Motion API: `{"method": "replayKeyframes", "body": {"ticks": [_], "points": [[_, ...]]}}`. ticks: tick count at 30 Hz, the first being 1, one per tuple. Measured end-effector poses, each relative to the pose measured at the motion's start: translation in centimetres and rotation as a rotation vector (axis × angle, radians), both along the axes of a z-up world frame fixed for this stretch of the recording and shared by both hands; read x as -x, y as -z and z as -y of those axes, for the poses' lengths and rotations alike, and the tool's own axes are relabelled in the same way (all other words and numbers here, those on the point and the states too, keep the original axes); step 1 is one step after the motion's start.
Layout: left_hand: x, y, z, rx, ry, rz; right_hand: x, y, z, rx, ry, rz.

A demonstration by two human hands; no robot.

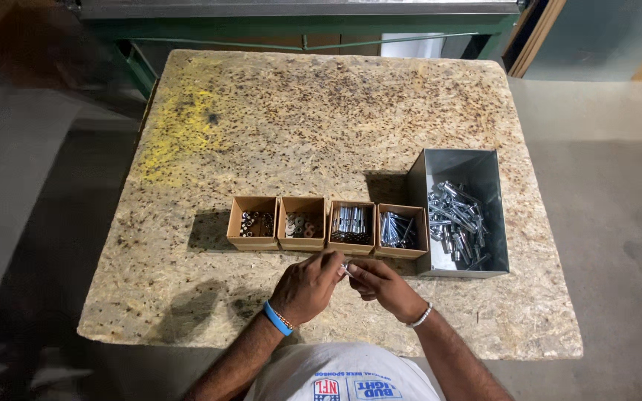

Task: The person repeatedly picks metal fasteners from a metal bin, briefly handles them, and places them into one of four small cardboard boxes arranged on a workbench. The person continues this cycle throughout the clip.

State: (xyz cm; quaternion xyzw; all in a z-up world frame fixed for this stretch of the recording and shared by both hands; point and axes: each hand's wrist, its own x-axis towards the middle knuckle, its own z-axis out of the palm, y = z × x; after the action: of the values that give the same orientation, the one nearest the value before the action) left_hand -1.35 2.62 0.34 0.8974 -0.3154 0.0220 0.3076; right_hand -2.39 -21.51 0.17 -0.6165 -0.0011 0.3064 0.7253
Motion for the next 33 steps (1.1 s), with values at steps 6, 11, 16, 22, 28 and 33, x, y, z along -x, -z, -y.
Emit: {"method": "replayKeyframes", "body": {"ticks": [6,11,16,22,28,33], "points": [[-0.9,3.2,-0.4,0.008,0.024,-0.051,0.6,2.1,0.2,-0.058,0.073,0.109],[-1.4,0.1,-0.4,0.133,-0.064,-0.187,-1.2,0.4,-1.0,0.264,-0.132,0.373],[-2.0,0.5,-1.0,0.139,-0.085,-0.193,-1.3,3.6,-0.5,0.141,-0.106,0.344],[-2.3,0.7,-1.0,0.145,-0.080,-0.242,-1.2,0.6,-1.8,0.007,-0.039,0.210],[-2.4,1.7,-0.9,0.138,-0.085,-0.259,-1.9,1.2,-2.0,0.083,-0.057,0.244],[-3.0,2.0,-1.0,0.115,-0.111,-0.253,-2.6,4.4,-1.7,0.213,-0.162,0.338]]}}
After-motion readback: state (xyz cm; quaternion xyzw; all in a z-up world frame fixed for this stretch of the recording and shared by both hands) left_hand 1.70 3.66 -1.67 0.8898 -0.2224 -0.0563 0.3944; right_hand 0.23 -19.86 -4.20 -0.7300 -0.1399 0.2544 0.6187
